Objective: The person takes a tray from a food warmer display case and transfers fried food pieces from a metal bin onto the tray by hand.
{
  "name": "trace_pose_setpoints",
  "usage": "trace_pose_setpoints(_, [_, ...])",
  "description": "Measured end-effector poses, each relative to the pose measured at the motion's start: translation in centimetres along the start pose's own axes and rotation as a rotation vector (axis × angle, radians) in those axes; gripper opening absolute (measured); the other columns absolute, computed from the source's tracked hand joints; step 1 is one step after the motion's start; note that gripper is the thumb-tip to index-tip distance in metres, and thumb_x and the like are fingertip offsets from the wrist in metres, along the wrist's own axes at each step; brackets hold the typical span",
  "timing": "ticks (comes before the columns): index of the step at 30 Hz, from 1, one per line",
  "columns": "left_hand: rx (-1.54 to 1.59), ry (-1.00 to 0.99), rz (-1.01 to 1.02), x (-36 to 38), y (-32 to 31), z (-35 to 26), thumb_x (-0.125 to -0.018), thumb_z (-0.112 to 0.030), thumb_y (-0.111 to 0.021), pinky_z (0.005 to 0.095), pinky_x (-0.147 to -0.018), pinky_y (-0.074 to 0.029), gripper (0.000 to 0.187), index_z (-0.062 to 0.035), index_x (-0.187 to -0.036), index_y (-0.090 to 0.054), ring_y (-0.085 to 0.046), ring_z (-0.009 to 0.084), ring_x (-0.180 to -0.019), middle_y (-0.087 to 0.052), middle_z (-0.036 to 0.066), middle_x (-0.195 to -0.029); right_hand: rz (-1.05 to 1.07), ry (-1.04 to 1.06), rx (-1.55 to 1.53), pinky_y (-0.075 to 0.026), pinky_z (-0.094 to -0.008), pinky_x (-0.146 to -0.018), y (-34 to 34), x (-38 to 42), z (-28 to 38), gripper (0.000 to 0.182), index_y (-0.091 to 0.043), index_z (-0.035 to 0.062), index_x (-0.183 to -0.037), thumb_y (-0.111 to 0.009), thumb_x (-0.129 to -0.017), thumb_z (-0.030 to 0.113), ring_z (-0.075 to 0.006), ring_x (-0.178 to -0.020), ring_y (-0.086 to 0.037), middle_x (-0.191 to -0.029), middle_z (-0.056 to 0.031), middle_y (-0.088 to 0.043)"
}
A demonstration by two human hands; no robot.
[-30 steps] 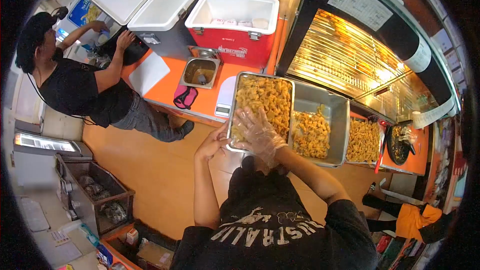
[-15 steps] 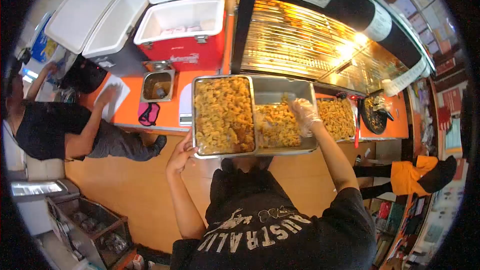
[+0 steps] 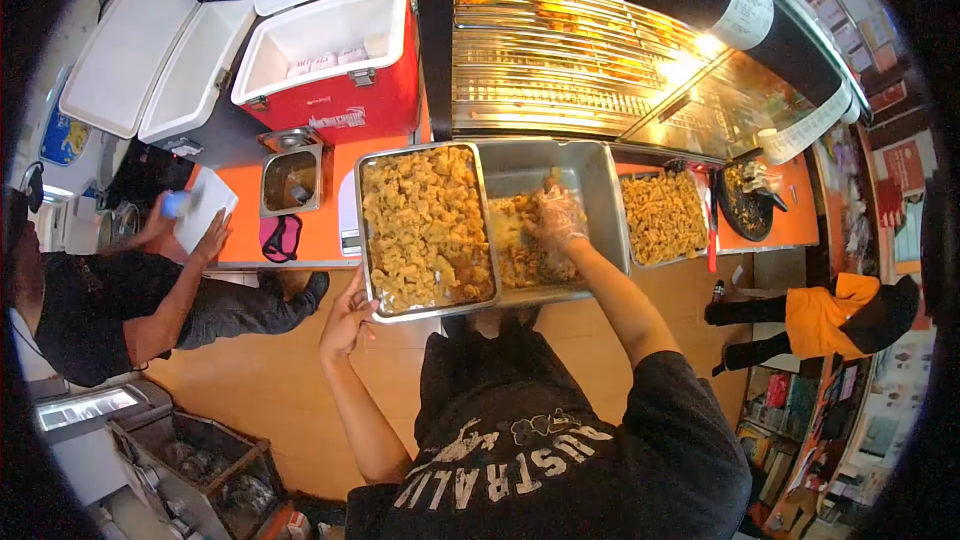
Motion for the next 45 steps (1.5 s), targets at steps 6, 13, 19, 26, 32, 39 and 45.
trace_pose_setpoints(6, [0.013, 0.014, -0.007, 0.3, -0.1, 0.0, -0.087, 0.005, -0.063, 0.0201, -0.042, -0.049, 0.082, -0.0184, -0.156, -0.025, -0.056, 0.0063, -0.071, -0.062, 0.005, -0.113, -0.144, 0.111, -0.047, -0.044, -0.0470, -0.105, 0.2, -0.5, -0.7, 0.051, -0.058, 0.0039, -0.126, -0.072, -0.082, 0.025, -0.0387, -0.118, -0.055, -0.117, -0.0243, -0.060])
trace_pose_setpoints(13, [0.041, 0.026, 0.018, 0.4, -0.3, -0.3, -0.089, 0.003, -0.062, 0.0197, -0.042, -0.049, 0.082, -0.0210, -0.157, -0.023, -0.060, 0.0064, -0.075, -0.064, 0.006, -0.118, -0.335, -0.293, -1.299, -0.056, -0.0370, -0.073, -0.1, -1.1, -5.0, 0.007, -0.058, 0.0066, -0.096, -0.060, -0.090, 0.005, -0.0220, -0.082, -0.062, -0.089, -0.0089, -0.067])
trace_pose_setpoints(19, [0.049, 0.009, 0.031, 0.1, 0.0, 0.4, -0.089, 0.003, -0.061, 0.0197, -0.042, -0.049, 0.082, -0.0234, -0.157, -0.022, -0.057, 0.0057, -0.072, -0.064, 0.004, -0.119, -0.080, -0.378, -2.301, -0.053, -0.0376, -0.091, 3.4, 1.9, -4.3, 0.033, -0.055, 0.0029, -0.124, -0.053, -0.092, 0.010, -0.0258, -0.105, -0.060, -0.113, -0.0132, -0.063])
trace_pose_setpoints(26, [0.055, 0.019, 0.047, 0.0, 0.4, 0.9, -0.089, 0.002, -0.063, 0.0198, -0.044, -0.050, 0.084, -0.0242, -0.157, -0.022, -0.056, 0.0051, -0.071, -0.064, 0.004, -0.119, 0.001, -0.397, -2.701, -0.051, -0.0504, -0.101, 5.5, 3.7, 0.8, 0.037, -0.053, -0.0007, -0.119, -0.057, -0.099, 0.030, -0.0336, -0.109, -0.060, -0.116, -0.0171, -0.059])
trace_pose_setpoints(32, [0.020, -0.003, 0.077, 0.3, 0.2, 0.1, -0.090, -0.005, -0.065, 0.0205, -0.047, -0.051, 0.082, -0.0201, -0.157, -0.021, -0.056, 0.0053, -0.075, -0.063, 0.005, -0.116, 0.176, -0.342, -2.586, -0.051, -0.0464, -0.097, 11.0, 4.9, 8.6, 0.035, -0.056, 0.0020, -0.116, -0.053, -0.101, 0.034, -0.0293, -0.103, -0.061, -0.112, -0.0160, -0.061])
trace_pose_setpoints(39, [-0.008, -0.043, 0.083, 0.4, -0.4, -0.5, -0.089, -0.010, -0.067, 0.0210, -0.047, -0.051, 0.083, -0.0250, -0.157, -0.022, -0.056, 0.0060, -0.076, -0.062, 0.002, -0.107, -0.551, 0.322, -0.396, -0.041, -0.0345, -0.103, 16.5, 8.7, 21.1, 0.031, -0.051, 0.0067, -0.127, -0.047, -0.101, 0.022, -0.0233, -0.115, -0.051, -0.127, -0.0105, -0.050])
trace_pose_setpoints(45, [-0.012, -0.051, 0.098, 0.3, 0.0, -0.1, -0.089, -0.006, -0.064, 0.0228, -0.047, -0.053, 0.083, -0.0248, -0.157, -0.021, -0.059, 0.0098, -0.078, -0.061, 0.005, -0.109, -0.421, 0.596, 0.102, -0.038, -0.0404, -0.106, 10.8, 6.2, 26.7, 0.036, -0.052, 0.0084, -0.128, -0.050, -0.095, 0.025, -0.0270, -0.118, -0.049, -0.129, -0.0115, -0.052])
Point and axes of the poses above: each hand's wrist, its own x-axis away from the middle knuckle, its own y-axis out of the back of the hand, z = x × y, the point moved 5 cm from there along -x, towards the middle knuckle
